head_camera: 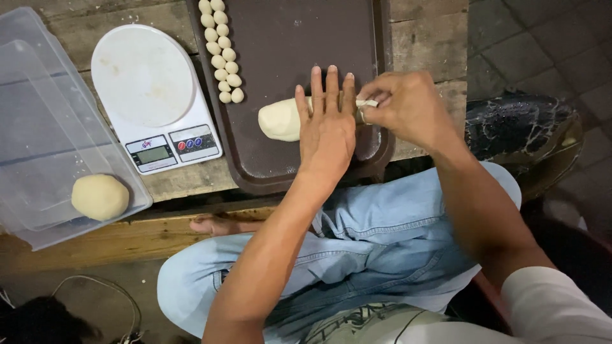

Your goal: The person is pinching off small pieces of dough from a larger roll and rolling them into small balls between their palms, then placing them on a tray.

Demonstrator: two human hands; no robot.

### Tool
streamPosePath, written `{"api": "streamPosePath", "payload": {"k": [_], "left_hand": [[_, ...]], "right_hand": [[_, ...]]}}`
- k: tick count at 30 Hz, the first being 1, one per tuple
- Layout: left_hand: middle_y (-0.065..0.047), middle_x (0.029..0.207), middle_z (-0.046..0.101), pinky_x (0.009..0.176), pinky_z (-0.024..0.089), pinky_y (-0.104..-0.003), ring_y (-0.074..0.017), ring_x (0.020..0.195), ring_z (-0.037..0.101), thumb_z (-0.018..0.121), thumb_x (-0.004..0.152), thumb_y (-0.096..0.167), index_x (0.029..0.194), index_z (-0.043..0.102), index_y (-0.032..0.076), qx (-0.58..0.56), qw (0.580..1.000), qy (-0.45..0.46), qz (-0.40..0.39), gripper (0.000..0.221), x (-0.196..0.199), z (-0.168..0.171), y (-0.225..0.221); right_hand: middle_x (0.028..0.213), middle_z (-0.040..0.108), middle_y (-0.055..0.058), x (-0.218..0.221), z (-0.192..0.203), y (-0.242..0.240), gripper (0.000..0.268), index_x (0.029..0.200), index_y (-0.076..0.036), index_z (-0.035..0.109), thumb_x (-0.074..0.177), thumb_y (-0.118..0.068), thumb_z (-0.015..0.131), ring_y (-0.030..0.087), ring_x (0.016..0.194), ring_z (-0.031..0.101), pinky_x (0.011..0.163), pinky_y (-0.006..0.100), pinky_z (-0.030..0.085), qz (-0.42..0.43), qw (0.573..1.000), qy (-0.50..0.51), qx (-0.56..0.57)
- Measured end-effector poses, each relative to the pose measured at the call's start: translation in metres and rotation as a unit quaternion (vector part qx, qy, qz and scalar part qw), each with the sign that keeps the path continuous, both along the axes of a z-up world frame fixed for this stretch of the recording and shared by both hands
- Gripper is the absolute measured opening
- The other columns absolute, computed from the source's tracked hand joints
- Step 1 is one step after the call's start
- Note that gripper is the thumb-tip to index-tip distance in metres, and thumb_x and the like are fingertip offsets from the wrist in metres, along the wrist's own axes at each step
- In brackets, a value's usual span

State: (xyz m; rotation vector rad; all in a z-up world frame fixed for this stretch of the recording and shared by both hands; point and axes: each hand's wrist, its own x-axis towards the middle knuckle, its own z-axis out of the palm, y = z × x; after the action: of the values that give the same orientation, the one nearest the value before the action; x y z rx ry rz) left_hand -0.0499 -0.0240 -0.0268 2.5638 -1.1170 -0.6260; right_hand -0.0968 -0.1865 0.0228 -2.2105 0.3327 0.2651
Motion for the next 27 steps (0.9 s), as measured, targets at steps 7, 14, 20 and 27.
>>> {"api": "streamPosePath", "payload": {"k": [7,14,20,27], "left_hand": [[-0.025,0.164,0.032,0.124,0.016,-0.064,-0.0421,0.156,0.017,0.058,0.097,0.023,0.158,0.034,0.001,-0.081,0.993,-0.089,0.017,0.069,-0.002,-0.015,0.004],[-0.022,0.166,0.028,0.125,0.014,-0.065,-0.0416,0.156,0.016,0.059,0.099,0.029,0.159,0.033,0.004,-0.069,0.994,-0.088,0.010,0.070,-0.001,-0.024,0.003],[-0.023,0.164,0.039,0.122,0.029,-0.068,-0.0515,0.152,0.035,0.076,0.088,0.027,0.159,0.025,0.000,-0.218,0.974,0.000,0.069,0.091,0.019,0.017,0.011],[-0.012,0.125,0.059,0.089,0.056,-0.039,-0.0306,0.104,0.066,0.082,0.089,0.008,0.129,0.060,0.007,-0.348,0.917,-0.019,0.196,0.045,0.038,0.058,0.019]], "right_hand": [[0.086,0.072,0.013,-0.005,-0.001,-0.006,0.021,0.103,0.008,0.073,0.082,0.012,0.075,0.013,0.070,0.066,0.062,0.018,0.054,-0.170,0.958,0.013,0.229],[0.108,0.074,0.011,-0.010,-0.015,-0.047,0.021,0.118,-0.008,0.068,0.097,-0.009,0.070,-0.001,0.057,0.063,0.040,0.008,0.047,-0.028,0.897,-0.124,0.424],[0.127,0.070,0.021,0.001,0.007,-0.007,0.040,0.135,0.003,0.062,0.096,-0.004,0.066,0.025,0.111,0.074,0.096,0.026,0.066,-0.224,0.874,-0.102,0.419],[0.151,0.055,0.024,0.002,-0.014,0.004,0.056,0.153,0.007,0.042,0.105,-0.021,0.051,0.027,0.126,0.064,0.105,0.041,0.059,-0.148,0.821,-0.089,0.544]]}}
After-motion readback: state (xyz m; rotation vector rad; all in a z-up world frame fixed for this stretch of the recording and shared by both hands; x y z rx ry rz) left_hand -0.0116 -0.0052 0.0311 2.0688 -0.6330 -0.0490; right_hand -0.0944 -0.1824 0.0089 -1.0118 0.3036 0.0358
